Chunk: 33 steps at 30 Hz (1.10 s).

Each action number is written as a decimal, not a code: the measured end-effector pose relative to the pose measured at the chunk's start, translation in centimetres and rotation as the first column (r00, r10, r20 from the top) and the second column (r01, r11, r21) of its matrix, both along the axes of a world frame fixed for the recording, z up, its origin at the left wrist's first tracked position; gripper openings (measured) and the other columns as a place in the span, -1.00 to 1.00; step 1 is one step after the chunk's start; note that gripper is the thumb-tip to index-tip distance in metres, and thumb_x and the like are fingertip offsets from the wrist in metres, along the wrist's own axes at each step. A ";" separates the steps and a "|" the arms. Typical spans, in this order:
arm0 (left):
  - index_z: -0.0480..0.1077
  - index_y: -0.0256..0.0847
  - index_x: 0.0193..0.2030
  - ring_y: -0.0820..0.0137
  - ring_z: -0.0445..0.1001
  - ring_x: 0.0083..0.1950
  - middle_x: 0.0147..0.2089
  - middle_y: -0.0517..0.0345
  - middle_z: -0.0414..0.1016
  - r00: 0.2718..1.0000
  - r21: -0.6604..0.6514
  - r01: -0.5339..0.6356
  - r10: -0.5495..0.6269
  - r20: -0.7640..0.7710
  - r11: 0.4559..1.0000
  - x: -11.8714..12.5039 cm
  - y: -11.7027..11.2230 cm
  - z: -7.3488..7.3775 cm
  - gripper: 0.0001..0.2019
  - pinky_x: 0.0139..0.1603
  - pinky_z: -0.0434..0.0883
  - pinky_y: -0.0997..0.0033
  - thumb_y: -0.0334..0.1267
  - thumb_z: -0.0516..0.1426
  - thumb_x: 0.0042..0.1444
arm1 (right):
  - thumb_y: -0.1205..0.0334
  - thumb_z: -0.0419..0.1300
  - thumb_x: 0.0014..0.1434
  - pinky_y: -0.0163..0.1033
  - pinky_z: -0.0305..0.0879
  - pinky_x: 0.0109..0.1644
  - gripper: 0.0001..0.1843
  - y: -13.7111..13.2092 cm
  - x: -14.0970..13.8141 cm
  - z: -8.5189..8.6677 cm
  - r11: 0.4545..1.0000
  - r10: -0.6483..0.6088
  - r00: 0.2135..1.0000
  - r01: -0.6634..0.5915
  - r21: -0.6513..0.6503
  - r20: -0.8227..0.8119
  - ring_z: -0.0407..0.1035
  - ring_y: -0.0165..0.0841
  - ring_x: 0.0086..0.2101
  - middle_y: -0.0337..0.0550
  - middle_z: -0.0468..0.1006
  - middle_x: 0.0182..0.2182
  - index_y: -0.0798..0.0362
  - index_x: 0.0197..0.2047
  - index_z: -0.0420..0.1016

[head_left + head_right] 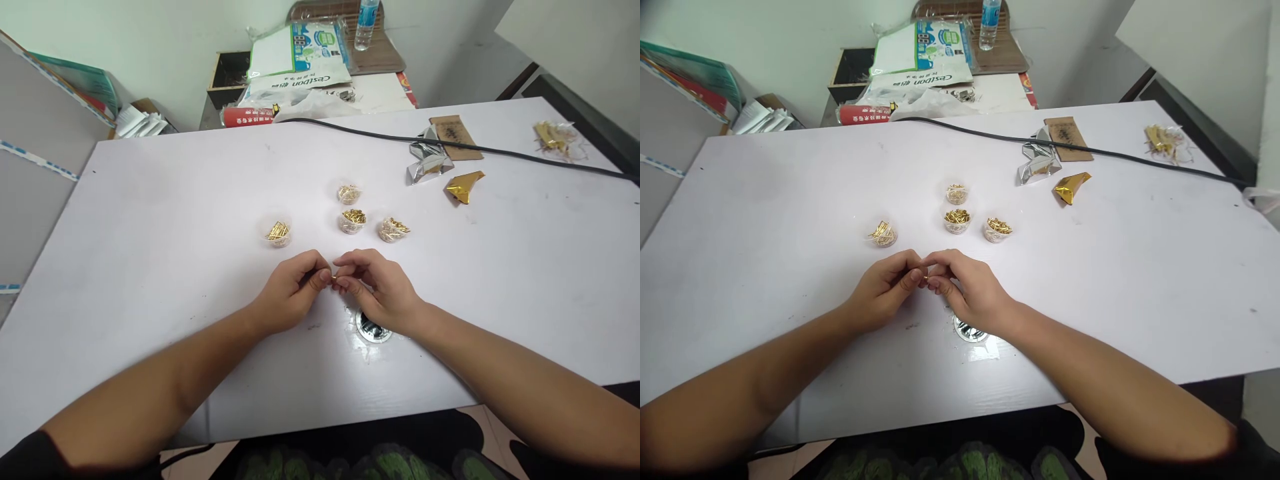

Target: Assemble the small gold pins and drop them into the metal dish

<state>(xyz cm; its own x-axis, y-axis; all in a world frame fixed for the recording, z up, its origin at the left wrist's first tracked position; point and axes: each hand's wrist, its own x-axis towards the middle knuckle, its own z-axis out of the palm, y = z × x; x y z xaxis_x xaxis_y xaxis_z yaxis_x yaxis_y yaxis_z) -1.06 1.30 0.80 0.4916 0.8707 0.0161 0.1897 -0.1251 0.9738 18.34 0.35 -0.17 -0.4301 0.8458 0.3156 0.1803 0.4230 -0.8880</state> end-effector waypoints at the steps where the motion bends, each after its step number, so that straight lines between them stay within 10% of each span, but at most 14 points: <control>1: 0.28 -0.25 -0.34 0.47 0.34 -0.34 -0.37 0.16 0.41 1.000 0.010 -0.001 0.001 -0.012 1.000 0.0 0.0 0.0 -0.74 -0.29 0.32 0.44 -0.15 0.01 0.33 | 0.39 0.04 0.33 -0.26 0.48 -0.27 -0.74 0.0 0.0 0.0 1.000 0.001 1.000 -0.001 0.001 -0.002 0.46 -0.42 -0.37 -0.24 0.46 -0.40 -0.02 0.05 0.22; 14: 0.34 -0.28 -0.39 0.52 0.23 -0.43 -0.46 0.20 0.33 0.998 -0.004 -0.022 0.022 -0.064 1.000 0.0 0.3 0.3 -0.75 -0.41 0.21 0.48 -0.18 0.08 0.27 | 0.40 0.02 0.32 -0.31 0.24 -0.42 -0.81 0.3 0.1 0.1 0.979 -0.009 0.988 -0.023 0.204 0.153 0.30 -0.44 -0.46 -0.22 0.39 -0.36 -0.06 -0.06 0.24; 22: 0.30 -0.27 -0.42 0.52 0.16 -0.45 -0.48 0.18 0.31 0.996 -0.050 -0.009 0.004 -0.091 0.999 0.0 0.5 0.3 -0.69 -0.46 0.15 0.48 -0.10 0.08 0.25 | 0.49 -0.01 0.16 -0.32 -0.05 -0.51 -0.76 0.4 0.3 -0.8 0.981 0.058 0.974 -0.096 0.167 0.218 0.04 -0.47 -0.51 -0.23 0.22 -0.45 0.05 -0.48 0.07; 33: 0.28 -0.27 -0.43 0.53 0.16 -0.45 -0.50 0.24 0.25 0.994 0.048 -0.021 0.026 -0.108 0.999 0.1 0.2 0.1 -0.75 -0.44 0.16 0.49 -0.19 0.08 0.24 | 0.36 -0.03 0.18 -0.32 -0.04 -0.58 -0.81 0.3 -0.1 0.4 0.963 0.053 0.962 0.022 -0.269 0.269 -0.01 -0.44 -0.53 -0.26 0.10 -0.53 0.03 -0.47 0.08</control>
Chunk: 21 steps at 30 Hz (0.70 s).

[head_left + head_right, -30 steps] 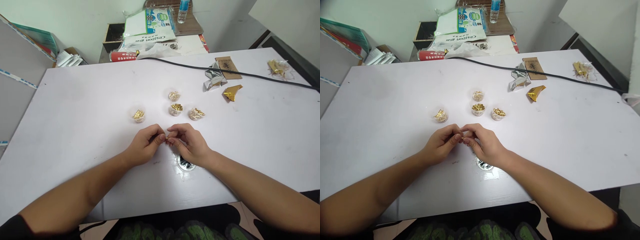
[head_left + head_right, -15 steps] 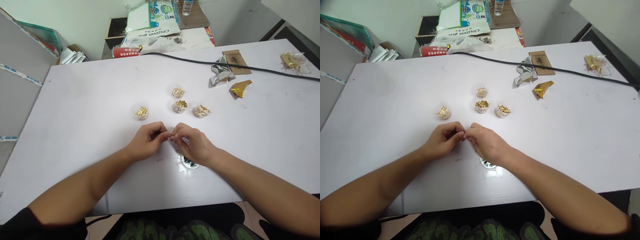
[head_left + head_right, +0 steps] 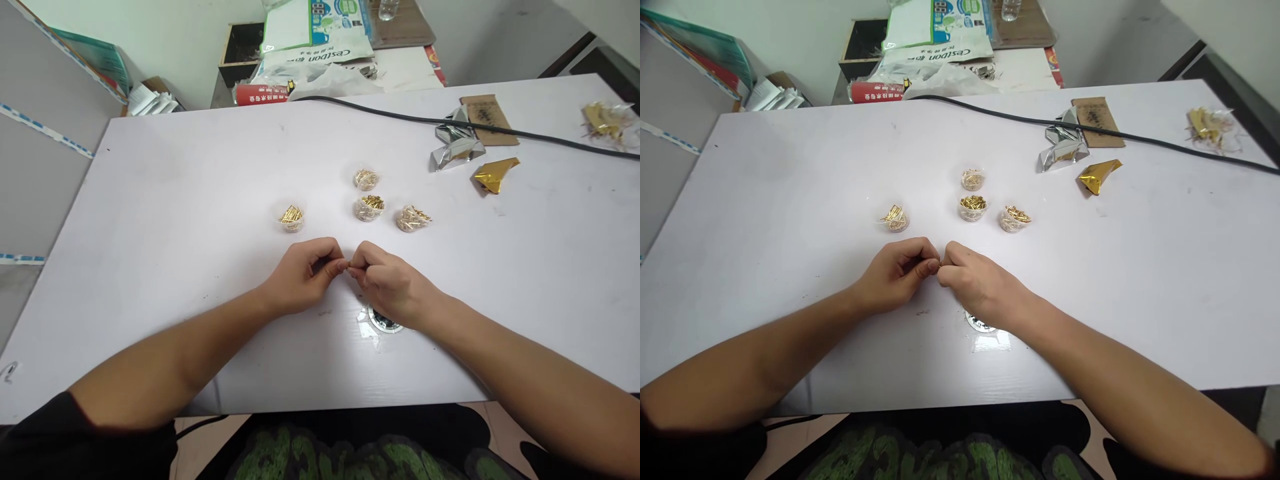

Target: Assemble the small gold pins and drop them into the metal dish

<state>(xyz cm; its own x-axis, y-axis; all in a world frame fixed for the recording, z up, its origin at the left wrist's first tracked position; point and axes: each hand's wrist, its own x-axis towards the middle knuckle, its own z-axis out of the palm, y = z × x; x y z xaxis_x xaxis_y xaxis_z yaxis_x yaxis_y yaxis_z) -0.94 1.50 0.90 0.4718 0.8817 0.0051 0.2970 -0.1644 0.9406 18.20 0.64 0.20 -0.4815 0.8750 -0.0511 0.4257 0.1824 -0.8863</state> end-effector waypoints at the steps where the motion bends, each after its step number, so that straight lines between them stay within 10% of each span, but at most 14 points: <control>1: 0.28 -0.27 -0.43 0.53 0.17 -0.45 -0.49 0.24 0.25 1.000 0.017 -0.003 0.003 -0.005 1.000 0.0 -0.1 -0.1 -0.75 -0.44 0.17 0.49 -0.21 0.08 0.24 | 0.37 -0.02 0.18 -0.32 -0.03 -0.56 -0.83 0.0 0.1 -0.2 0.998 0.022 1.000 -0.022 0.057 0.006 0.00 -0.43 -0.52 -0.26 0.12 -0.50 0.03 -0.45 0.11; 5: 0.29 -0.26 -0.42 0.52 0.18 -0.44 -0.47 0.22 0.29 0.998 0.085 -0.028 0.032 -0.048 0.996 0.1 -0.3 -0.2 -0.79 -0.42 0.18 0.48 -0.27 0.07 0.23 | 0.42 -0.01 0.22 -0.30 0.01 -0.45 -0.86 -0.2 0.6 -1.3 0.927 0.137 0.990 -0.135 0.351 0.021 0.05 -0.43 -0.45 -0.24 0.17 -0.40 0.01 -0.34 0.18; 13: 0.30 -0.26 -0.44 0.52 0.20 -0.45 -0.48 0.22 0.30 0.996 0.095 -0.034 0.041 -0.078 0.995 0.0 -0.3 -0.3 -0.80 -0.43 0.18 0.48 -0.29 0.05 0.22 | 0.52 -0.03 0.21 -0.37 0.00 -0.46 -0.73 0.0 0.1 -1.9 0.834 0.175 0.984 -0.131 0.536 -0.032 0.00 -0.46 -0.47 -0.29 0.11 -0.38 -0.06 -0.13 0.11; 21: 0.26 -0.25 -0.48 0.53 0.18 -0.47 -0.51 0.25 0.27 0.991 0.150 -0.001 0.020 -0.132 0.989 -0.1 -0.3 -0.5 -0.82 -0.45 0.16 0.50 -0.39 0.03 0.15 | 0.45 -0.07 0.26 -0.36 0.07 -0.44 -0.82 0.0 0.3 -1.2 0.945 0.175 0.984 -0.176 0.274 0.030 0.03 -0.44 -0.46 -0.30 0.13 -0.43 -0.02 -0.27 0.22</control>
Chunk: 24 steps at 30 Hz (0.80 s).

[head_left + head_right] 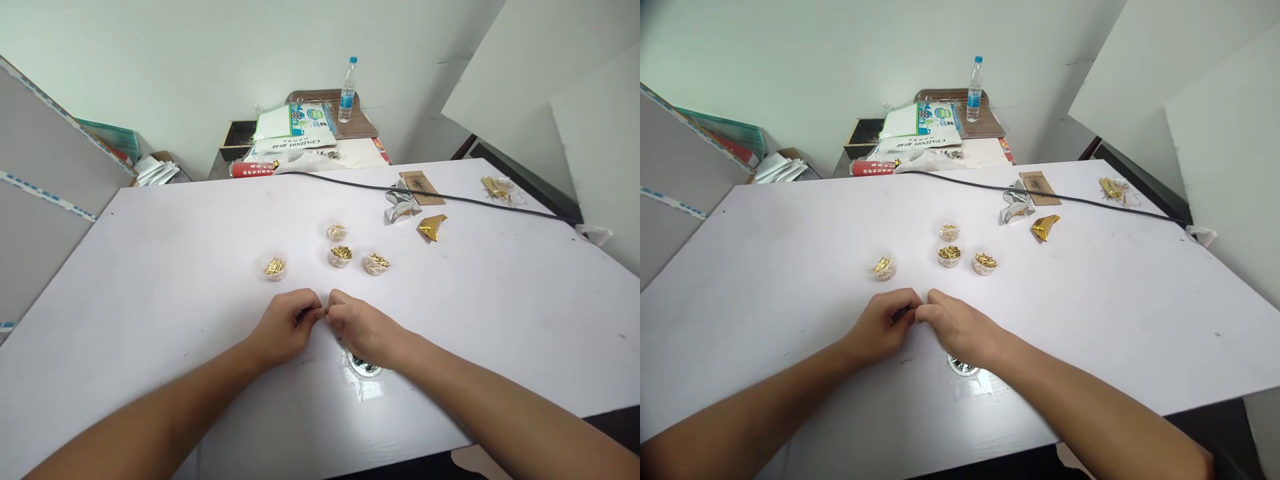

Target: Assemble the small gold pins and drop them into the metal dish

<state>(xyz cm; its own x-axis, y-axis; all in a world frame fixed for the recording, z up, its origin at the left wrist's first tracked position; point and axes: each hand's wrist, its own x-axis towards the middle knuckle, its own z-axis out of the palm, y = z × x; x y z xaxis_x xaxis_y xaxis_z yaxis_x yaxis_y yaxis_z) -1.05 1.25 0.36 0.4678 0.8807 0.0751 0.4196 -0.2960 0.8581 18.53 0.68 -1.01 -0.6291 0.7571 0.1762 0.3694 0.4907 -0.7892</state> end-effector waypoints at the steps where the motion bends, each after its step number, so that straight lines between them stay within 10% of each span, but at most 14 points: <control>1: 0.26 -0.25 -0.49 0.53 0.18 -0.47 -0.51 0.25 0.27 1.000 0.012 0.003 -0.003 -0.007 1.000 0.0 0.0 0.0 -0.82 -0.45 0.16 0.50 -0.40 0.03 0.14 | 0.41 -0.07 0.28 -0.35 0.08 -0.44 -0.84 0.0 0.0 0.3 0.999 -0.011 1.000 0.011 -0.049 0.020 0.04 -0.44 -0.47 -0.30 0.13 -0.44 -0.02 -0.29 0.22; 11: 0.21 -0.25 -0.52 0.54 0.18 -0.49 -0.55 0.26 0.24 0.998 0.163 0.056 -0.048 -0.050 0.985 0.0 0.0 -0.1 -0.84 -0.46 0.15 0.52 -0.50 -0.01 0.04 | 0.36 0.05 0.28 -0.33 0.16 -0.38 -0.86 0.2 0.1 0.2 1.000 -0.005 0.996 0.005 0.000 0.090 0.13 -0.44 -0.46 -0.31 0.23 -0.44 -0.08 -0.19 0.35; 16: 0.22 -0.26 -0.54 0.54 0.13 -0.51 -0.58 0.28 0.19 0.999 0.110 0.026 -0.031 0.040 0.994 0.1 0.0 -0.2 -0.76 -0.47 0.14 0.50 -0.34 0.05 0.16 | 0.49 -0.02 0.28 -0.36 0.23 -0.36 -0.58 0.0 0.3 -0.3 0.976 0.024 0.997 -0.009 0.220 -0.067 0.23 -0.47 -0.41 -0.27 0.31 -0.32 -0.11 0.13 0.19; 24: 0.31 -0.28 -0.45 0.57 0.12 -0.50 -0.56 0.29 0.20 0.993 -0.036 0.043 -0.039 0.107 0.998 0.0 0.0 0.1 -0.74 -0.47 0.15 0.53 -0.23 0.06 0.24 | 0.45 0.05 0.30 -0.38 0.33 -0.34 -0.60 0.0 0.5 0.9 0.976 -0.008 0.988 0.040 0.213 -0.153 0.35 -0.49 -0.40 -0.25 0.46 -0.33 -0.03 0.16 0.16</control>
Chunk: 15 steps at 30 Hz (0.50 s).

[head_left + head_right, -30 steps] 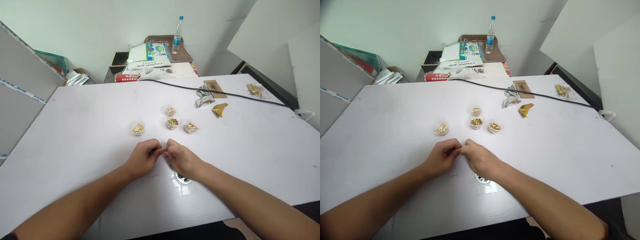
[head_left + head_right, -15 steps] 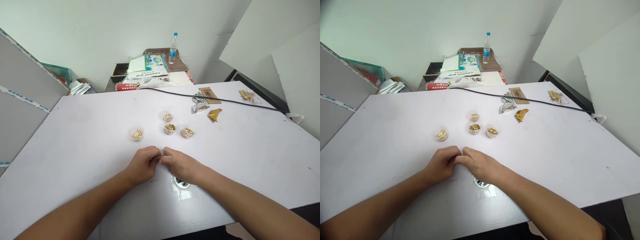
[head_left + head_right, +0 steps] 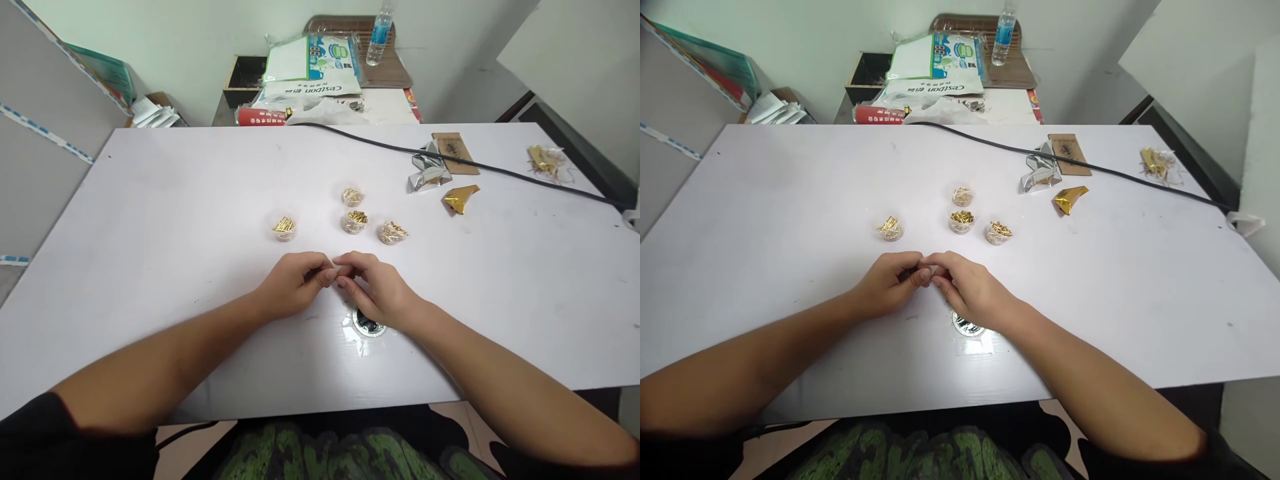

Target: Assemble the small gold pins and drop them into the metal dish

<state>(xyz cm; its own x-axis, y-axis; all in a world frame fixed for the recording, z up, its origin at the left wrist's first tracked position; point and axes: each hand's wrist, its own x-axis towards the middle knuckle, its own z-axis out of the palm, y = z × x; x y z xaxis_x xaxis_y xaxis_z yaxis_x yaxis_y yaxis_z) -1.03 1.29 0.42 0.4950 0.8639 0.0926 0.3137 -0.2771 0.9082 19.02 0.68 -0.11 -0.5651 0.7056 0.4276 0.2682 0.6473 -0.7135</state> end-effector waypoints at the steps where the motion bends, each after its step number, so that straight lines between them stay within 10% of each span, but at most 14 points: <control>1: 0.31 -0.28 -0.44 0.57 0.11 -0.50 -0.56 0.30 0.20 1.000 -0.011 0.002 -0.002 0.005 1.000 -0.1 0.0 0.0 -0.74 -0.46 0.14 0.53 -0.21 0.05 0.26 | 0.45 0.06 0.30 -0.39 0.34 -0.34 -0.61 0.0 0.0 0.1 1.000 -0.017 1.000 0.017 -0.001 0.006 0.37 -0.49 -0.39 -0.25 0.47 -0.34 -0.03 0.15 0.18; 15: 0.33 -0.27 -0.30 0.49 0.23 -0.39 -0.41 0.21 0.32 0.998 -0.133 -0.013 0.020 0.051 0.991 -0.6 0.4 0.2 -0.76 -0.34 0.22 0.46 -0.15 0.02 0.30 | 0.48 0.15 0.24 -0.31 0.38 -0.25 -0.82 0.3 0.2 1.0 0.989 -0.129 0.989 0.135 0.065 -0.077 0.41 -0.44 -0.31 -0.14 0.53 -0.33 0.11 -0.11 0.47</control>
